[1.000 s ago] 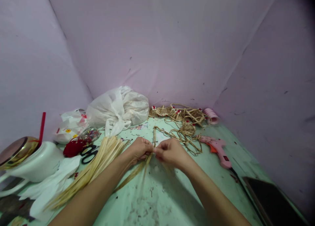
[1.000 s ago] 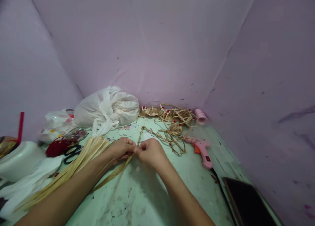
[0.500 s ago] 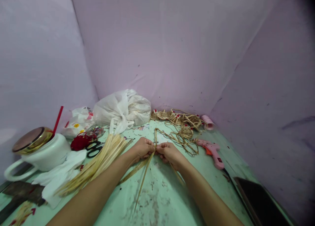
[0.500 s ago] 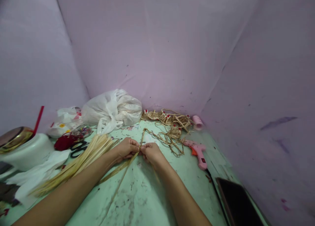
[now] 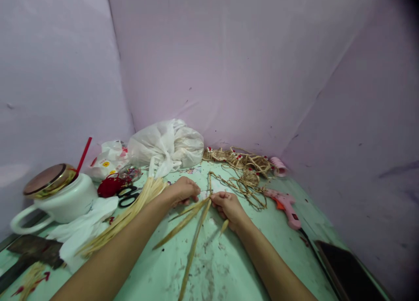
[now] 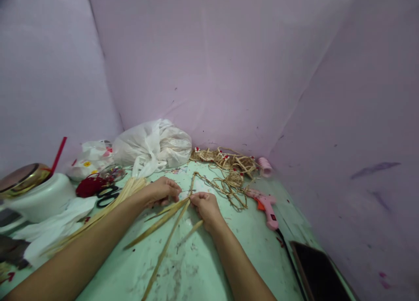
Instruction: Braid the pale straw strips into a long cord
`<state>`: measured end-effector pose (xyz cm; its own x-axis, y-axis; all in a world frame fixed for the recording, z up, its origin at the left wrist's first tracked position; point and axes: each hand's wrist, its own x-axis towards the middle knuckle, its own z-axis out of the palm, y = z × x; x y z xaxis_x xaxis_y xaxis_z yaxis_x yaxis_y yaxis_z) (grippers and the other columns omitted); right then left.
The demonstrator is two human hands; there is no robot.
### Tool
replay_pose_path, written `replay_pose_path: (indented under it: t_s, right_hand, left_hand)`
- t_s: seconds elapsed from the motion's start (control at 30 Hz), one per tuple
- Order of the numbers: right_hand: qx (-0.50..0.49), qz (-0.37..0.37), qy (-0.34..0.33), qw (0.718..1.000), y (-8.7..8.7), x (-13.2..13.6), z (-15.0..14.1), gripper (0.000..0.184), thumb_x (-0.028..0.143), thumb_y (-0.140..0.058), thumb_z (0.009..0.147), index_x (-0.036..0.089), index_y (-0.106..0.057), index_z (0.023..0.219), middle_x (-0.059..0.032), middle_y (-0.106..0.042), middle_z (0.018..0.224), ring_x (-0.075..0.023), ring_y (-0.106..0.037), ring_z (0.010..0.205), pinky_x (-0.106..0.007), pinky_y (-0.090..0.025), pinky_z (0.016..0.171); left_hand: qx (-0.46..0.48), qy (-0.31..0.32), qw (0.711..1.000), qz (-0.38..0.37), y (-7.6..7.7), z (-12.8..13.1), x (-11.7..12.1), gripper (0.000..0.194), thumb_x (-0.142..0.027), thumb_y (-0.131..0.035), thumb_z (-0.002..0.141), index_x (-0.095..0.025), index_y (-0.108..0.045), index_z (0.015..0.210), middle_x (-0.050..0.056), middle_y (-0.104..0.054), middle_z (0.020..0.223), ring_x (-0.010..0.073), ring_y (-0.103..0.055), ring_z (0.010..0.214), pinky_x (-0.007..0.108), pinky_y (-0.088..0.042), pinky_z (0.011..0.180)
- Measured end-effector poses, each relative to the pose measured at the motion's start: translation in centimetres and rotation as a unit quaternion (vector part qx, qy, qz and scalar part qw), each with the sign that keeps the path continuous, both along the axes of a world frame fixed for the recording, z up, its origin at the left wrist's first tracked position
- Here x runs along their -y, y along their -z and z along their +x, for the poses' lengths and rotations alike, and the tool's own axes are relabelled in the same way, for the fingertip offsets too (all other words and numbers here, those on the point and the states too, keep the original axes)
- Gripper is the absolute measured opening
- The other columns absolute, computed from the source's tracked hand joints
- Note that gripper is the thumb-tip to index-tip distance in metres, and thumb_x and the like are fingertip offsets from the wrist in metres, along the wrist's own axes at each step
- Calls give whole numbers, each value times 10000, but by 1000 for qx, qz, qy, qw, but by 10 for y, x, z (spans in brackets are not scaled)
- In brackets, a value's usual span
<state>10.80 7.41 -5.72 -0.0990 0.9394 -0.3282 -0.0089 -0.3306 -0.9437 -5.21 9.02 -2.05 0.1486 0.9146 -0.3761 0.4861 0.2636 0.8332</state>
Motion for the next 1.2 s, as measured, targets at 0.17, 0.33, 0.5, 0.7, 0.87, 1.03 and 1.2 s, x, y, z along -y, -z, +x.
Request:
replay_pose_path:
  t_s: [0.17,0.33,0.5,0.7,0.87,1.03,1.2]
  right_hand:
    - [-7,10,-5,1000,3,-1,1,127,250,-561,600,150,-494,560,72,-397,399,-22,-194,303,-212,-82,341]
    - [-4,4,4,1000,0,-1,0,137,247,-570,597,148,-496,540,67,-403,399,-23,-214,315,-209,-94,341]
    - [-1,-3,7,1000,-1,-1,0,125,243,-567,604,145,-509,552,61,-426,418,-25,-221,318,-212,-101,338]
    - [15,2,2,1000,1,-2,0,147,230,-543,629,150,-489,518,72,-373,373,-28,-205,312,-216,-95,345]
    - [26,8,7,1000,1,-1,-1,144,206,-533,642,144,-499,516,72,-367,364,-27,-206,315,-218,-109,357]
    - [44,23,6,999,5,-3,-2,151,206,-547,639,145,-509,506,66,-376,368,-33,-223,339,-217,-138,379]
    - [50,25,5,998,6,-3,-2,149,198,-549,636,146,-512,501,61,-381,371,-39,-236,354,-219,-156,393]
  left_hand:
    - [-94,9,982,163,9,5,29,136,-268,-544,620,-143,-563,571,-13,-515,524,94,-459,507,206,-310,500]
    - [-354,14,903,244,22,17,62,207,-343,-463,734,-176,-584,729,43,-603,740,179,-551,696,256,-331,588]
    - [-403,39,885,230,29,21,63,215,-270,-350,811,-190,-549,812,46,-597,826,191,-574,736,281,-351,609]
    - [-412,49,881,229,31,20,64,234,-299,-324,833,-196,-534,819,44,-591,829,202,-578,747,294,-368,616]
    - [-440,77,864,230,34,22,65,274,-242,-256,853,-176,-521,854,65,-570,834,193,-578,743,287,-380,619]
    - [-462,100,849,235,36,23,69,239,-177,-271,824,-173,-508,850,74,-545,820,206,-572,737,304,-389,619]
    - [-464,107,846,238,35,23,71,221,-125,-307,771,-170,-509,849,76,-538,822,214,-569,754,313,-394,626]
